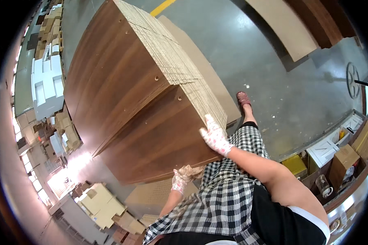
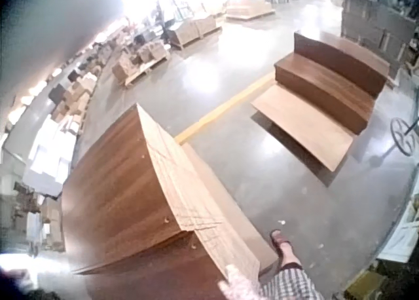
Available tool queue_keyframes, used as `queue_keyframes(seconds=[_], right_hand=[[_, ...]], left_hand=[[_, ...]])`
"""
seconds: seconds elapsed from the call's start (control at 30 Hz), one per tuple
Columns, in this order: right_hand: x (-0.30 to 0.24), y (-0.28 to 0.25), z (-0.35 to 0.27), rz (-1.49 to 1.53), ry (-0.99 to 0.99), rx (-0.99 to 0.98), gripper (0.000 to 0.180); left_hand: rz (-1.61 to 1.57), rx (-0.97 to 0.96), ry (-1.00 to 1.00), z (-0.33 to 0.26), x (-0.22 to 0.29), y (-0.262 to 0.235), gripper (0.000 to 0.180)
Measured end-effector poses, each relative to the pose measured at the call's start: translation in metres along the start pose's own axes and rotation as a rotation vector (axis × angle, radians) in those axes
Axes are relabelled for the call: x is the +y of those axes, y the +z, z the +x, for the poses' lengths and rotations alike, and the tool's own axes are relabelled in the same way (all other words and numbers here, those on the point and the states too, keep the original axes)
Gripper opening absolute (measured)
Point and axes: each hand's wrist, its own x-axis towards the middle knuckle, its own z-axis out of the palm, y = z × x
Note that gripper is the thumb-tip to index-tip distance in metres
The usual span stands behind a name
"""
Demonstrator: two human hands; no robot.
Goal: The person wipes the surfaces and edges of several brown laminate boards using a sponge and a cloth before carrying them and placing them onto a stack.
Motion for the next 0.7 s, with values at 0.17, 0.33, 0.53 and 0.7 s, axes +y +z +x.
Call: queue_keyframes(seconds=[0.17, 0.33, 0.53, 0.7], right_hand=[[0.011, 0.009, -0.004, 0.094, 0.000, -0.085, 0.065], [-0.002, 0.012, 0.001, -0.029, -0.162, 0.044, 0.064], [-0.003, 0.018, 0.000, 0.134, -0.134, 0.059, 0.062], [0.010, 0.022, 0.002, 0.086, -0.156, 0.136, 0.061]], left_hand=[[-0.068, -0.304, -0.142, 0.002, 0.021, -0.070, 0.044], [-0.102, -0.371, -0.134, 0.003, 0.024, -0.067, 0.052], [-0.203, -0.235, -0.089, -0.002, 0.010, -0.008, 0.058], [-0.156, -0.314, -0.097, 0.000, 0.014, -0.022, 0.060]])
